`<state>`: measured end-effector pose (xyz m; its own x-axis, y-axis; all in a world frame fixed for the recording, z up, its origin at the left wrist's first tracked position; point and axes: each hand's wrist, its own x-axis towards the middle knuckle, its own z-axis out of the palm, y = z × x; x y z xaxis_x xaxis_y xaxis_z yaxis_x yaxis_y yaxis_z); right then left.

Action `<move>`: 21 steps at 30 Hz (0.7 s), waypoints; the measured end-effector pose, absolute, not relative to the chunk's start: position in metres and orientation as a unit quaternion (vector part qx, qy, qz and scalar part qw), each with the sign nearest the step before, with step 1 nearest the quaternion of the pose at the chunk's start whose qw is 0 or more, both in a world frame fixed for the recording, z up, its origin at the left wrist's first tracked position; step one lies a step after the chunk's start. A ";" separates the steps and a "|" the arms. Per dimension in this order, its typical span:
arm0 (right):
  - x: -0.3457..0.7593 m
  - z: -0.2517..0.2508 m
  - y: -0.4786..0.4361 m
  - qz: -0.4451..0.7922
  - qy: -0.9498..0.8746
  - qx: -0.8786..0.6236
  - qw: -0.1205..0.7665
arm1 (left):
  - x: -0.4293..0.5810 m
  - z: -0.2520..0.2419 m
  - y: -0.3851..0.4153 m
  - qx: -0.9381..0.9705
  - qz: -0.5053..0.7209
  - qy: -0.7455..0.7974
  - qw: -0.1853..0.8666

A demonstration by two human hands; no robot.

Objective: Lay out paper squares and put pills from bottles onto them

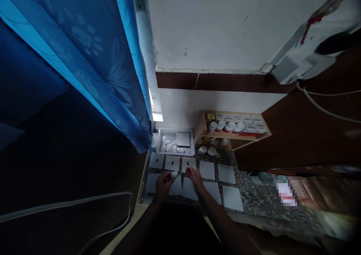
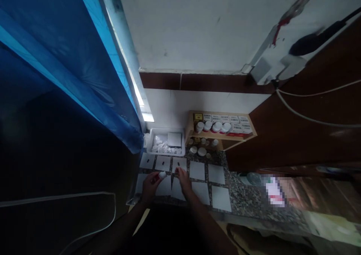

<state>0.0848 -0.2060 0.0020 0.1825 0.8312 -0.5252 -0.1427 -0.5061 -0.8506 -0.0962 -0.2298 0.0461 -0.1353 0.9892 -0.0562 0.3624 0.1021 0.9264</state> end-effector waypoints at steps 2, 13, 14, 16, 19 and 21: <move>0.072 0.009 -0.220 0.674 -0.146 -0.562 0.456 | -0.086 0.051 -0.230 0.595 0.382 0.603 0.369; 0.084 0.052 -0.236 0.731 -0.030 -0.434 0.526 | -0.048 0.091 -0.233 0.788 0.323 0.443 0.280; 0.085 0.052 -0.237 0.726 -0.023 -0.434 0.533 | -0.046 0.092 -0.232 0.792 0.317 0.441 0.278; 0.086 0.052 -0.237 0.720 -0.006 -0.430 0.545 | -0.044 0.092 -0.230 0.797 0.312 0.436 0.278; 0.088 0.050 -0.235 0.715 -0.004 -0.421 0.559 | -0.045 0.089 -0.227 0.795 0.317 0.440 0.274; 0.089 0.050 -0.233 0.717 -0.014 -0.418 0.557 | -0.047 0.088 -0.227 0.789 0.321 0.448 0.272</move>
<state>0.0889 -0.2330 0.0503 -0.0295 0.8105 -0.5850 -0.7878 -0.3791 -0.4854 -0.0471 -0.2268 0.0878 0.3921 0.8814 0.2633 0.5314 -0.4506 0.7173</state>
